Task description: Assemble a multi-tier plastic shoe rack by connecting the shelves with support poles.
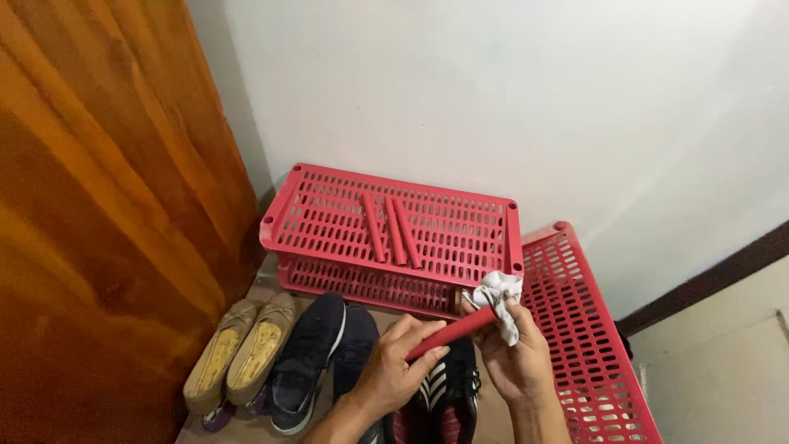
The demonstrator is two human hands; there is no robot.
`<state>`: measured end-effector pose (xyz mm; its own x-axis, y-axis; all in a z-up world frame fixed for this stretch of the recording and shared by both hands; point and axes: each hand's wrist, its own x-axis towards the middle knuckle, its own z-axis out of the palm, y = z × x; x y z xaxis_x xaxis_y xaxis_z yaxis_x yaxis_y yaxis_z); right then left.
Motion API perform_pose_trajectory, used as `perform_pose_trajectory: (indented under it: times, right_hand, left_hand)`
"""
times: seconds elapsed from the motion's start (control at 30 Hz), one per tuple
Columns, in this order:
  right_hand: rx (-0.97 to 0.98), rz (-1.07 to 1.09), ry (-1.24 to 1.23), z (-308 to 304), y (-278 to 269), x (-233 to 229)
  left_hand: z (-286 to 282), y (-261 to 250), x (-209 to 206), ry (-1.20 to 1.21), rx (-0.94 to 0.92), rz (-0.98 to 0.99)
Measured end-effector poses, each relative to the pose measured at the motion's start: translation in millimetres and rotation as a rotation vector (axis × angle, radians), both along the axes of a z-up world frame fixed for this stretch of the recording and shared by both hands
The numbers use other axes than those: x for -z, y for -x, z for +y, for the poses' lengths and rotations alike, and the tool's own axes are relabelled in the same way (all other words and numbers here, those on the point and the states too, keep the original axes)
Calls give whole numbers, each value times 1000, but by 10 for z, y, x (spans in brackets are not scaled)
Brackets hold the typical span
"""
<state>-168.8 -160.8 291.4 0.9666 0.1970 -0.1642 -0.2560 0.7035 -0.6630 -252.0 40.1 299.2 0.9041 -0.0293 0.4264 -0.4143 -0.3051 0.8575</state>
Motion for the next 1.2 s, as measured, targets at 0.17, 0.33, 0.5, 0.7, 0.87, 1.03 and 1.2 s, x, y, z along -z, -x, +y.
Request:
perform_pose_trajectory:
  times: [0.17,0.33,0.5,0.7,0.87,1.03,1.2]
  right_hand:
    - [-11,87,-4,175,30,110]
    - [126,-90,155,443,102,-26]
    - [275,-394,846,628,221,97]
    - [326,-1115,1242,834,681,72]
    - [338,-1085,1207,760,586,150]
    - [447,-1039,1306,538,294,-73]
    - [512,-639,1118,422,189,-226]
  left_hand:
    - [-113,-26,175,117,-41,-15]
    - [-99,-158,405,281,-50,88]
    - [-53,-236,338,895,-13,684]
    - [76,-540,728,1361,32,533]
    - [15,-528,542,1334,29,566]
    - [-86,-386,464,1161,131,608]
    - [-184,-335,503,988,218,704]
